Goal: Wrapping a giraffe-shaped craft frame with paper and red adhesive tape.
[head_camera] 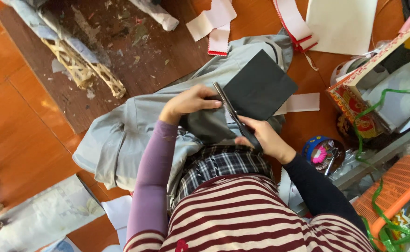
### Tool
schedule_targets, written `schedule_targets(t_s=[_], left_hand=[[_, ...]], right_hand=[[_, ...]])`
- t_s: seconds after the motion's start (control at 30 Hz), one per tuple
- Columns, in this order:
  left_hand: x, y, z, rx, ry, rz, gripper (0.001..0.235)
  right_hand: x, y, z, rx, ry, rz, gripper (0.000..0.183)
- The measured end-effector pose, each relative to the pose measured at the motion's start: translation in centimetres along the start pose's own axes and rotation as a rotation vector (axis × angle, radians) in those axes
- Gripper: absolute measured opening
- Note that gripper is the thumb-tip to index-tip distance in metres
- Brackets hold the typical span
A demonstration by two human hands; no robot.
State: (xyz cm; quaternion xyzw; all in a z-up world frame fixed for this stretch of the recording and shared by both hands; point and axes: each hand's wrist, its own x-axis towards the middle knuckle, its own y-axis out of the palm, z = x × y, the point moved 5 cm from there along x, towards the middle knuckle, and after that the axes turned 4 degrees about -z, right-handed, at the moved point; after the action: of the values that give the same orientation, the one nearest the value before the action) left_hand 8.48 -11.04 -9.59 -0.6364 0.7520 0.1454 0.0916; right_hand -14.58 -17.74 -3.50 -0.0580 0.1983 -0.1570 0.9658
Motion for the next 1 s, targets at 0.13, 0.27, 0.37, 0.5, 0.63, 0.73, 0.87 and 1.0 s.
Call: schedule_targets(t_s=[0.13, 0.27, 0.37, 0.5, 0.63, 0.73, 0.87, 1.0], left_hand=[[-3.7, -4.3, 0.6, -0.097, 0.07, -0.204, 0.021], [-4.7, -6.7, 0.6, -0.729, 0.147, -0.376, 0.013], [-2.5, -5.8, 1.0, -0.859, 0.167, -0.457, 0.013], [3.7, -2.1, -1.1, -0.904, 0.019, -0.443, 0.012], [11.0, 0.9, -1.3, -0.509, -0.022, -0.434, 0.022], [15.7, 2.2, 2.3, -0.088, 0.076, -0.505, 0.029], [15.4, 2.6, 2.1, 0.487, 0.303, -0.72, 0.047], [11.3, 3.0, 5.6, 0.52, 0.066, -0.672, 0.072]], right_hand=[[-4.4, -3.5, -5.2, -0.283, -0.103, -0.469, 0.066], [-8.5, -7.9, -11.1, -0.628, 0.436, -0.828, 0.092], [-11.5, -7.8, -22.0, -0.908, 0.842, -0.421, 0.087], [-13.8, -5.9, -35.5, -1.108, 0.788, -0.182, 0.093], [-11.3, -6.1, -29.3, -0.912, 0.775, 0.088, 0.11], [-10.2, -7.6, -31.4, -0.893, 0.59, -0.062, 0.063], [-6.0, -10.4, -23.9, 0.253, 0.398, -0.741, 0.055], [-3.1, -10.3, -21.9, 0.241, 0.389, -0.789, 0.051]])
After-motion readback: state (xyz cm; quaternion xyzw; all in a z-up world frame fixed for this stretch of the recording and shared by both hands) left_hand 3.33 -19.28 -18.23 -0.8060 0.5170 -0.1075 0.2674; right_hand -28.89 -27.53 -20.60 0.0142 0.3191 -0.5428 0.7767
